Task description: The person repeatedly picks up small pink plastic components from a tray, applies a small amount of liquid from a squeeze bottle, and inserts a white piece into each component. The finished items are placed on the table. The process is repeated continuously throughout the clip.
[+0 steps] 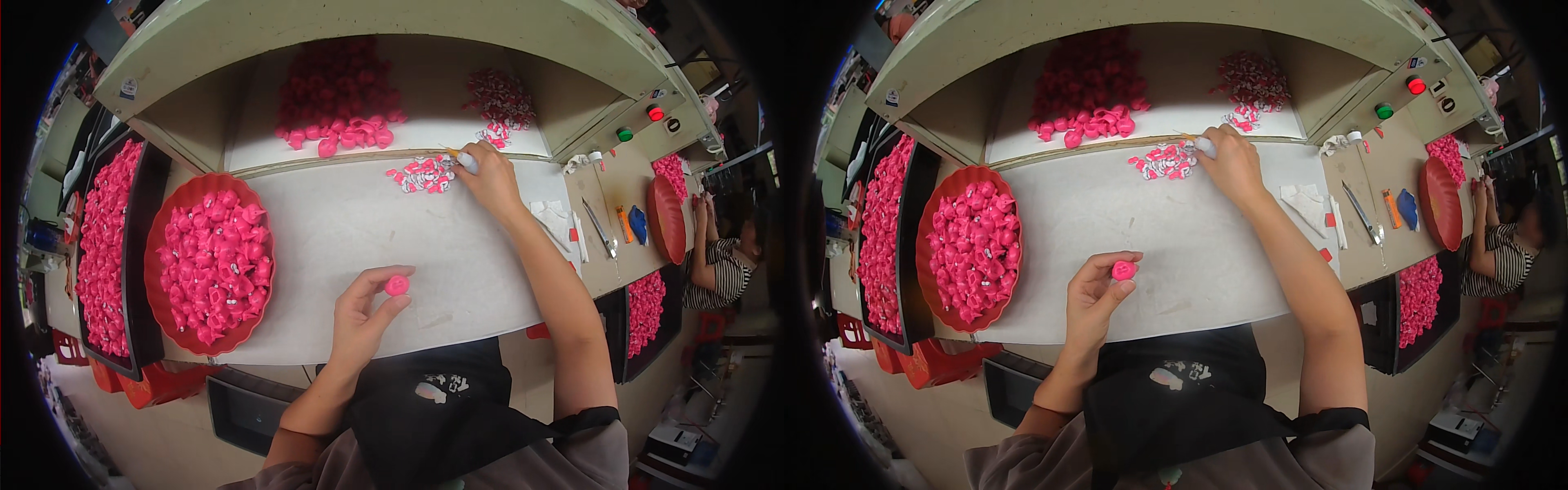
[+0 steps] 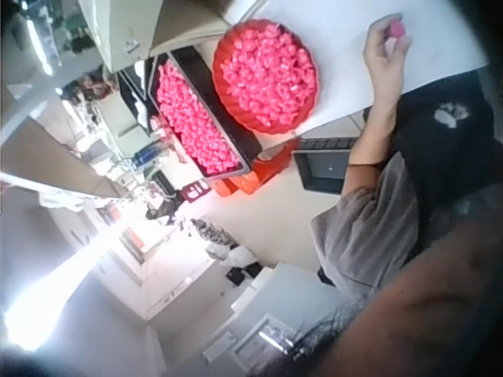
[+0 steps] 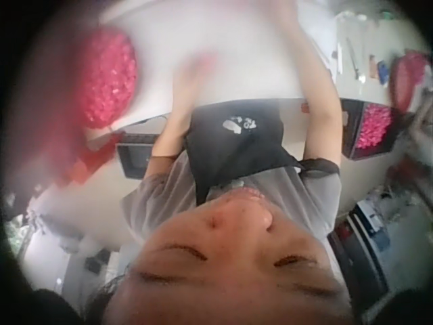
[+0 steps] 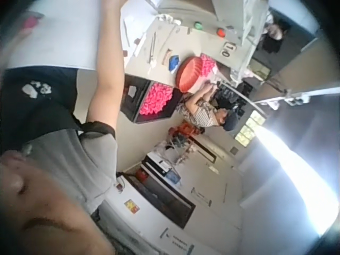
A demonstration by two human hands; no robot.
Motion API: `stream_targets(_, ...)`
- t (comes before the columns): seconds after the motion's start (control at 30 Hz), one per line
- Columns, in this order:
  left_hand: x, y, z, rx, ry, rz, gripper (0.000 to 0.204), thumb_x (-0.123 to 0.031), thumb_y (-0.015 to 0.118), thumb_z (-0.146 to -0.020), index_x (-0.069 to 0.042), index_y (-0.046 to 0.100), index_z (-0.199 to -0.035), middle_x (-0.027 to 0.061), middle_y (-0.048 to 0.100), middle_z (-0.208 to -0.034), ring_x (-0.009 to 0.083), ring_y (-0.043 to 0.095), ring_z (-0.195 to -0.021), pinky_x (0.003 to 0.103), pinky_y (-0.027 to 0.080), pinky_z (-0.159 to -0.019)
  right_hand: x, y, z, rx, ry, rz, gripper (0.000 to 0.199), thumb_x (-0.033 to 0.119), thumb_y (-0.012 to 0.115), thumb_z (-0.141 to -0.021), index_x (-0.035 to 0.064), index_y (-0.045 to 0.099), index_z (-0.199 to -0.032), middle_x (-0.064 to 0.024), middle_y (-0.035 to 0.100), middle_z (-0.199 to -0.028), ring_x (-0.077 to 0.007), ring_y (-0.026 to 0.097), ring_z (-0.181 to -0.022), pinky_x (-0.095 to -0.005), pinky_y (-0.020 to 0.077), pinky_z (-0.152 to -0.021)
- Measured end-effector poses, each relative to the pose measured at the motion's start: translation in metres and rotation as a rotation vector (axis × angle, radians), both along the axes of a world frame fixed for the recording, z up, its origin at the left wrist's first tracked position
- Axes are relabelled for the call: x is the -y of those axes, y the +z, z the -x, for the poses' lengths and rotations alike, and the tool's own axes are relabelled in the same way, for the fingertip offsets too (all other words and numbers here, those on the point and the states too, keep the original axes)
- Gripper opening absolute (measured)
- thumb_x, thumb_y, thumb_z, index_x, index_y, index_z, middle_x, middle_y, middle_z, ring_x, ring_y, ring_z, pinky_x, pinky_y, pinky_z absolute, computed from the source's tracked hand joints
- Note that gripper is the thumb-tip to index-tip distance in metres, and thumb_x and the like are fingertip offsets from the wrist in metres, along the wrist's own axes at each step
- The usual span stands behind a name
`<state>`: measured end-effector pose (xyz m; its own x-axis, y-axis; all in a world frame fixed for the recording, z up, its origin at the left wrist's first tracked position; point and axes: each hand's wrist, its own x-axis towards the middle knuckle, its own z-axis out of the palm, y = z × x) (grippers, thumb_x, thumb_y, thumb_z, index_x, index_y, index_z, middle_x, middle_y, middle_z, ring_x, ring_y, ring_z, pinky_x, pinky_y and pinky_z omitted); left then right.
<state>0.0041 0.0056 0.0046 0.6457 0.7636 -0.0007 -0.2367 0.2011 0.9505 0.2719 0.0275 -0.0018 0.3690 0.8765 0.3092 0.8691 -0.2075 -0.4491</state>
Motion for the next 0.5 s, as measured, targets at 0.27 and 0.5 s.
stream_targets(0.27,0.000,-0.002,-0.003,0.000,-0.035,0.007,0.027,0.001,0.059,-0.078,0.001,0.055,-0.104,0.0106,0.058,-0.106,0.0164,0.053,-0.100,0.030,0.039,-0.090,0.037,0.016,0.006,-0.369,0.160,-0.046,0.011,0.004,0.062,-0.074,0.0016,0.059,-0.084,-0.0113,0.060,-0.083,-0.0232,0.058,-0.077,-0.0310,0.0444,-0.067)
stream_targets(0.5,0.005,0.004,-0.012,0.000,-0.113,0.086,0.027,-0.001,0.061,-0.078,0.001,0.054,-0.104,0.0113,0.058,-0.105,0.0162,0.053,-0.098,0.030,0.041,-0.087,0.090,0.027,0.035,-0.775,0.173,-0.032,0.014,-0.003,0.061,-0.075,0.0008,0.064,-0.088,-0.0057,0.058,-0.079,-0.0106,0.053,-0.069,-0.0205,0.0432,-0.057)
